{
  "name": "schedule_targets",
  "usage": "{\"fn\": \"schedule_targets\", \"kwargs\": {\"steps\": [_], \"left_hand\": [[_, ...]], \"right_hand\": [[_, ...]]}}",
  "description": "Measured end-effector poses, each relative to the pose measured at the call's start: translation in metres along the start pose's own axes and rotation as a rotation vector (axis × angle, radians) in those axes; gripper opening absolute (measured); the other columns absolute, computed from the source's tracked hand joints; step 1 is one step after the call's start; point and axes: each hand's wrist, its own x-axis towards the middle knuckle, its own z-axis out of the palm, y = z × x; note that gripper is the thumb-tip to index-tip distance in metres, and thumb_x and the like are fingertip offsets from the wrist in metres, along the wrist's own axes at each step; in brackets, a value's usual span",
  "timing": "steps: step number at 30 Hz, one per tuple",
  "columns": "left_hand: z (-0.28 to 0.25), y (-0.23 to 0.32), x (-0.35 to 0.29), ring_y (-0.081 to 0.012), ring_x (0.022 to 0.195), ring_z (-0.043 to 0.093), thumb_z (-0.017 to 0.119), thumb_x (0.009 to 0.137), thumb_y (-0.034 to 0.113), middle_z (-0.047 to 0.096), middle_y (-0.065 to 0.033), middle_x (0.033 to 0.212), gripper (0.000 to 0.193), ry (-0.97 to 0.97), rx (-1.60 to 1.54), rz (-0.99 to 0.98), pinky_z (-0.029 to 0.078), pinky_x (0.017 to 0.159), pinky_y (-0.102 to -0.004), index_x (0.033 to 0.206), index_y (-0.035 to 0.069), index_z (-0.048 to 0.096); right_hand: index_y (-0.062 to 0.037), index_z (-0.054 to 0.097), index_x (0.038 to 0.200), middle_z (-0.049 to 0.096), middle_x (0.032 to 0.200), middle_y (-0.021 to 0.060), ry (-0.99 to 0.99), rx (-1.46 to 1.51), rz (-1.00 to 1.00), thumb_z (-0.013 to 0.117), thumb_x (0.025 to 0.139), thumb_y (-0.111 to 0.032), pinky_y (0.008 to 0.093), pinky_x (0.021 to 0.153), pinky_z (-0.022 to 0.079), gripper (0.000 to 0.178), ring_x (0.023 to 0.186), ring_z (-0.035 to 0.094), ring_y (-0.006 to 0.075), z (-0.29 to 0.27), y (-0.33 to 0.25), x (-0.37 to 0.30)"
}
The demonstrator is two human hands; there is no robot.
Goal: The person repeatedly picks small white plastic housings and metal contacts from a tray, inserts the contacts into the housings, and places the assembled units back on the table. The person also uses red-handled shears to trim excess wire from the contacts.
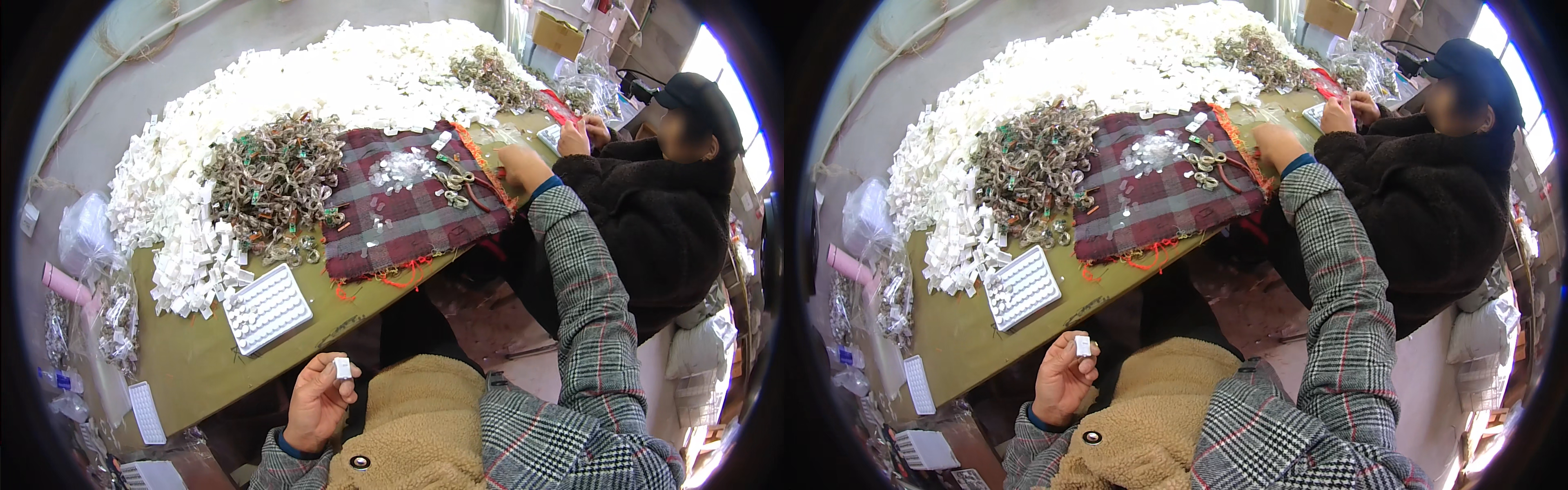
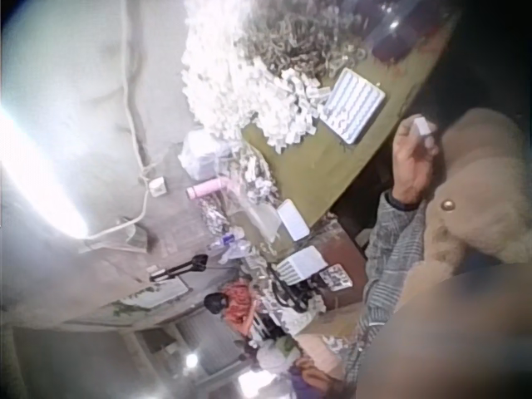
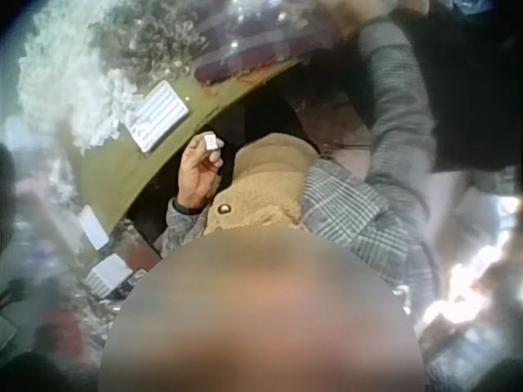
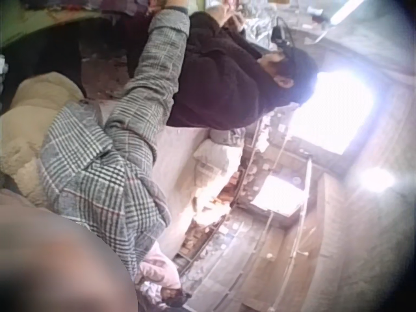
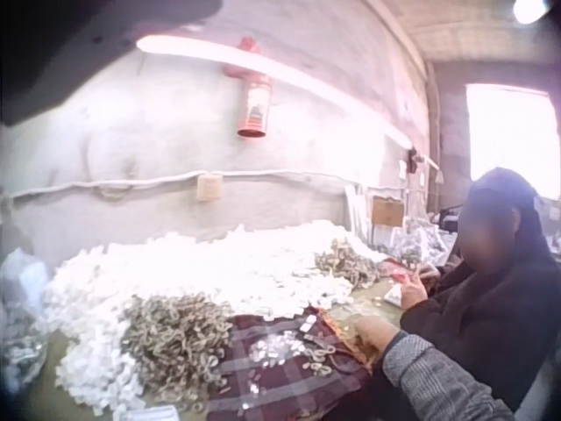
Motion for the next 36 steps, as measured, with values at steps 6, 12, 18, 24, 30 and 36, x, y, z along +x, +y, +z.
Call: {"fn": "schedule_targets", "kwargs": {"steps": [6,12,18,24,30,36], "left_hand": [[0.002,0.005,-0.002,-0.0157,0.082,0.062,0.054,0.102,0.013,0.066,-0.0182,0.11,0.027,-0.048,0.07,0.044,0.056,0.072,-0.03,0.125,-0.001,0.056],[0.002,0.004,-0.006,-0.0166,0.089,0.065,0.053,0.101,0.009,0.064,-0.0195,0.12,0.03,0.004,0.122,0.266,0.057,0.078,-0.0306,0.13,-0.001,0.054],[-0.002,0.009,-0.013,-0.0188,0.103,0.065,0.052,0.102,0.008,0.061,-0.0205,0.128,0.033,-0.03,0.105,0.413,0.053,0.095,-0.0343,0.134,-0.001,0.051],[-0.004,0.006,-0.011,-0.02,0.103,0.067,0.061,0.097,0.006,0.064,-0.0209,0.123,0.036,0.032,0.205,0.493,0.055,0.092,-0.0328,0.131,-0.002,0.054],[0.002,0.006,-0.009,-0.0184,0.098,0.066,0.063,0.096,0.009,0.064,-0.0231,0.123,0.039,0.067,0.327,0.497,0.055,0.088,-0.0307,0.133,-0.002,0.054],[0.001,0.005,-0.008,-0.0189,0.098,0.066,0.065,0.094,0.006,0.065,-0.0242,0.122,0.04,0.093,0.385,0.52,0.055,0.089,-0.0325,0.132,-0.002,0.056]], "right_hand": [[0.0043,0.067,0.089,0.067,0.091,0.0295,0.241,0.221,0.172,0.065,0.082,-0.017,0.0511,0.075,0.053,0.022,0.086,0.067,0.0436,-0.076,-0.013,-0.044],[-0.0004,0.051,0.121,0.066,0.098,0.0119,-0.604,1.974,-0.572,0.061,0.093,-0.004,0.0304,0.072,0.055,0.03,0.077,0.067,0.0183,-0.071,-0.182,-0.197],[-0.0022,0.045,0.129,0.053,0.091,0.0027,-1.228,2.141,-0.711,0.048,0.105,-0.032,0.022,0.071,0.043,0.038,0.076,0.049,0.0078,-0.059,-0.274,-0.242],[-0.0003,0.053,0.119,0.052,0.081,0.0053,-1.316,2.162,-0.599,0.044,0.105,-0.042,0.0244,0.055,0.043,0.045,0.058,0.046,0.0094,-0.05,-0.28,-0.243],[0.0016,0.052,0.117,0.054,0.082,0.009,-1.558,2.325,-0.488,0.045,0.105,-0.04,0.0281,0.046,0.045,0.044,0.056,0.047,0.0113,-0.044,-0.28,-0.24],[0.0034,0.054,0.116,0.053,0.079,0.0091,-1.711,2.366,-0.447,0.043,0.106,-0.038,0.0277,0.044,0.044,0.044,0.054,0.045,0.0108,-0.043,-0.276,-0.235]]}}
